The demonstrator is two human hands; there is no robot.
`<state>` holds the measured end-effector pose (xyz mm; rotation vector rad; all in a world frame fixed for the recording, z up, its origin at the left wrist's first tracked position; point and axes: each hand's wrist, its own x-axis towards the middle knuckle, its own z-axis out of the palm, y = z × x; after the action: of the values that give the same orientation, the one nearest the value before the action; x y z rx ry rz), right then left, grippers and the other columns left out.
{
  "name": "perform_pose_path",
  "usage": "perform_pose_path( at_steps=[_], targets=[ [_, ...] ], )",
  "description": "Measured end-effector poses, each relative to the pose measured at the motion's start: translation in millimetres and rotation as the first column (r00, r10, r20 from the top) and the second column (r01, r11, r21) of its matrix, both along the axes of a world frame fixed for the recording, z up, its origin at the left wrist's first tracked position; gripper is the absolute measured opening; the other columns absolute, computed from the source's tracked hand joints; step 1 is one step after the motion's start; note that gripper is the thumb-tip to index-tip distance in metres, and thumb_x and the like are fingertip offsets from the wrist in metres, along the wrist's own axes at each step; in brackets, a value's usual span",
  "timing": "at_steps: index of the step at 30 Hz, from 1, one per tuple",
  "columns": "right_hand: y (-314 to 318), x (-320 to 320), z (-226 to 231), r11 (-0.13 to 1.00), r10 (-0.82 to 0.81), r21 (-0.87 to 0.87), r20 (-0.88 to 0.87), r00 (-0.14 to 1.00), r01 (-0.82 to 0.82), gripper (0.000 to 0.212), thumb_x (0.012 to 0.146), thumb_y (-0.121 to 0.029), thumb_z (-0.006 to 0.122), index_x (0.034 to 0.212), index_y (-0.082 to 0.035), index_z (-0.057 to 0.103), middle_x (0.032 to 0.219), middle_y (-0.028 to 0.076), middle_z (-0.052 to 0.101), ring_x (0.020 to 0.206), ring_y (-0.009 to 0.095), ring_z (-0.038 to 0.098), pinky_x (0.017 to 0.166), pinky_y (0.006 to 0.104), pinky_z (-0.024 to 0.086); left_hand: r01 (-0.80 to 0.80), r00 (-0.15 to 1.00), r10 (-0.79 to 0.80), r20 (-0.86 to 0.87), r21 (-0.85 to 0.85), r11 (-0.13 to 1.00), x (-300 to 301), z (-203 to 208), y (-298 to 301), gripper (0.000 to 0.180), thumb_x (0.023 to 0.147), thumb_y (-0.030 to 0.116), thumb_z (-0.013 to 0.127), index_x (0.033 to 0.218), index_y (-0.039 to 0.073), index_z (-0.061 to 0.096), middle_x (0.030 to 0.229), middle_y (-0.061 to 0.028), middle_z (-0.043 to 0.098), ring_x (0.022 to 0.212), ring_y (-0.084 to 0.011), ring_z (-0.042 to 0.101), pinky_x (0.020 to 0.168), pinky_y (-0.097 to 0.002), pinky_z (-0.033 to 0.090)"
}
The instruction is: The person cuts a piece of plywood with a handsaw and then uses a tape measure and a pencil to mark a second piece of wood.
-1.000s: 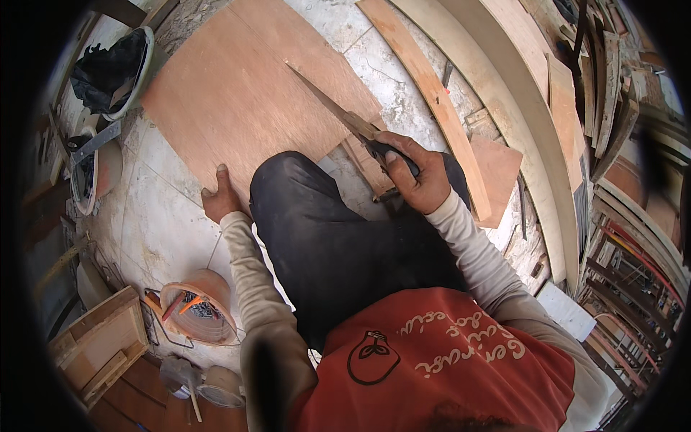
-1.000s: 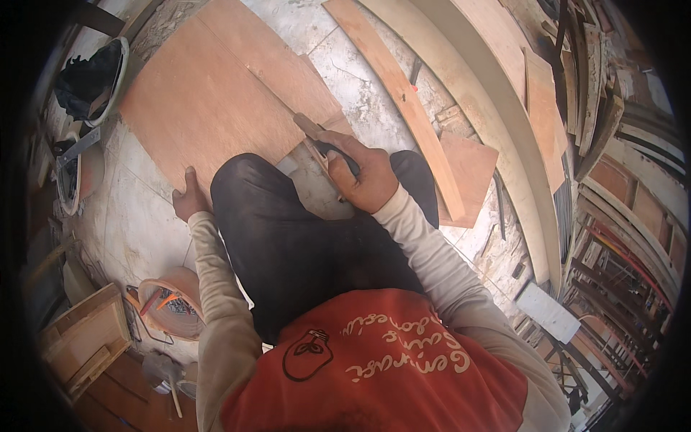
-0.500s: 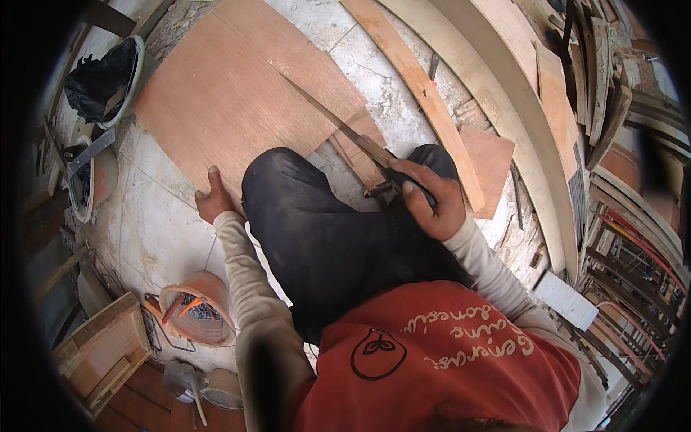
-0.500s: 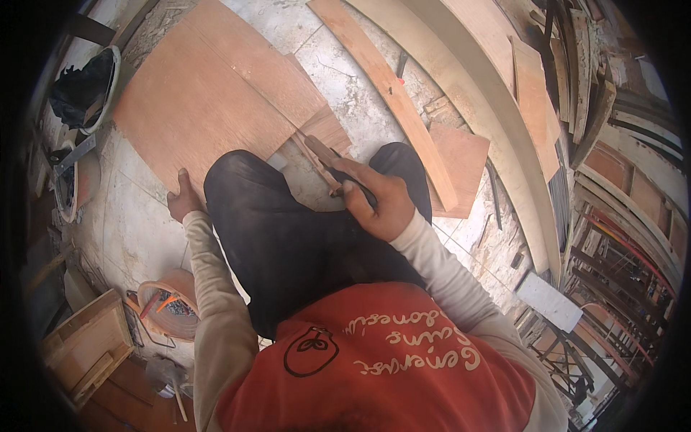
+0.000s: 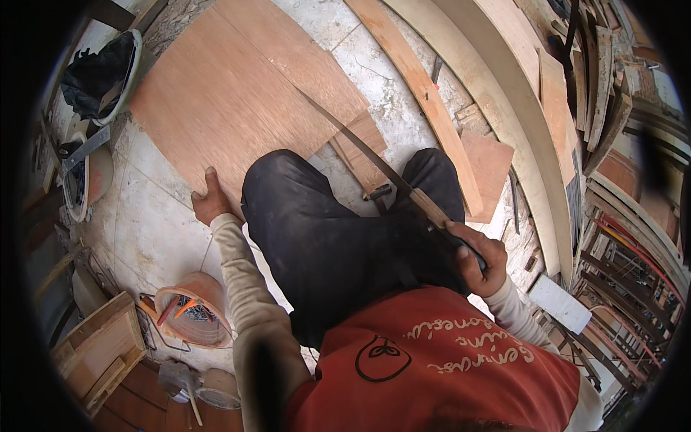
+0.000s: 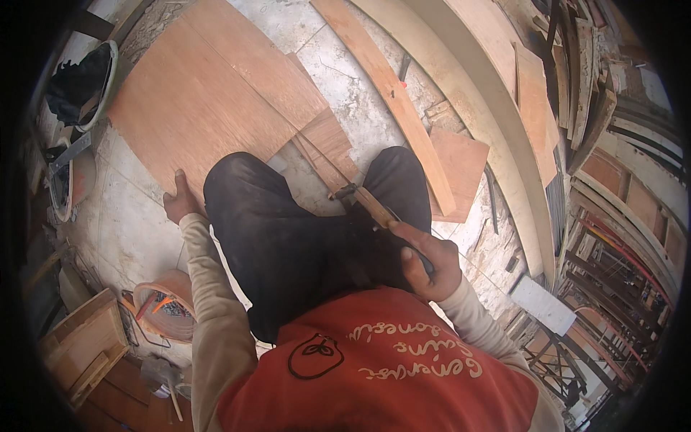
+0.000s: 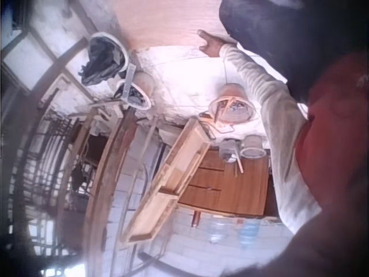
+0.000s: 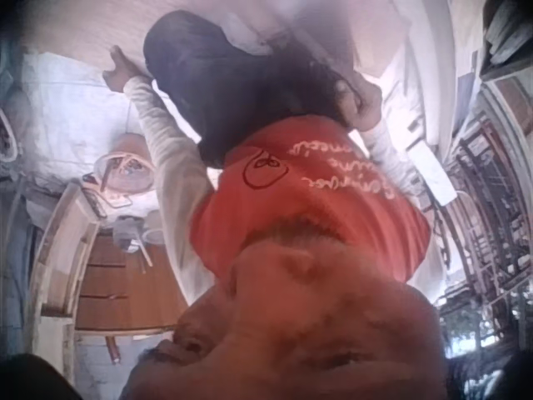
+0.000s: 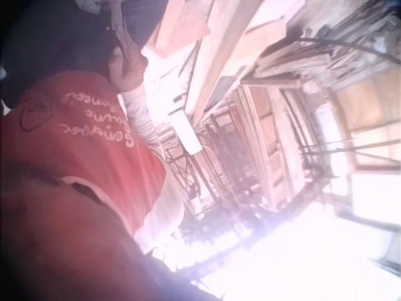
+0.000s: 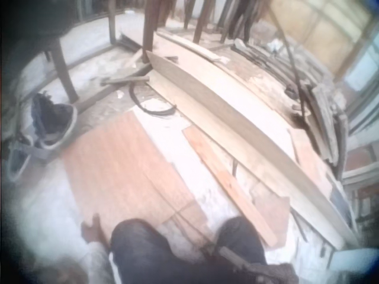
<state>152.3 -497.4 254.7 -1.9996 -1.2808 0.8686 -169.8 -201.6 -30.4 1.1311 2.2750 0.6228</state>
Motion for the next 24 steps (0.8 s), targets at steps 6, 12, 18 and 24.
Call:
perform_pose_path(
  at_steps=[6,12,18,24],
  targets=[
    [53,1,-70,0.985,0.002,0.172,0.053,0.999,-0.011,0.035,0.093,-0.009,0.053,0.126,-0.001,0.062,0.091,0.02,0.072,0.07,0.023,0.072,0.065,0.0338,0.055,-0.011,0.995,0.008,0.104,0.025,1.0,10,-1,6,0.096,0.074,0.05,0.078,0.126,-0.025,0.047,0.122,-0.0331,0.06,0.109,-0.0351,0.065,0.095,-0.0381,0.051],
    [24,-2,-25,1.0,-0.002,0.03,-0.008,1.0,0.002,0.035,0.093,-0.008,0.05,0.124,0.0,0.063,0.099,0.02,0.073,0.079,0.026,0.074,0.074,0.0306,0.056,-0.046,0.999,0.045,0.029,0.044,0.998,-9,-8,4,0.099,0.073,0.055,0.077,0.126,-0.024,0.048,0.124,-0.0319,0.06,0.111,-0.0364,0.063,0.096,-0.0396,0.05],
    [23,-1,-34,0.999,0.025,0.046,0.021,0.999,-0.026,0.035,0.093,-0.008,0.052,0.126,0.0,0.062,0.101,0.022,0.072,0.082,0.028,0.074,0.075,0.0335,0.056,-0.047,0.99,0.045,0.132,0.015,0.999,16,15,3,0.103,0.072,0.055,0.077,0.129,-0.024,0.045,0.125,-0.0326,0.059,0.115,-0.0361,0.062,0.101,-0.0379,0.048],
    [52,-5,-40,1.0,-0.002,-0.024,-0.076,0.997,0.001,0.037,0.09,-0.005,0.054,0.126,-0.002,0.062,0.096,0.021,0.072,0.08,0.027,0.073,0.074,0.032,0.055,-0.042,0.999,0.043,0.033,-0.016,0.999,-8,-1,-2,0.105,0.072,0.059,0.075,0.129,-0.024,0.046,0.126,-0.0334,0.058,0.115,-0.0373,0.062,0.1,-0.0386,0.048]
  ],
)
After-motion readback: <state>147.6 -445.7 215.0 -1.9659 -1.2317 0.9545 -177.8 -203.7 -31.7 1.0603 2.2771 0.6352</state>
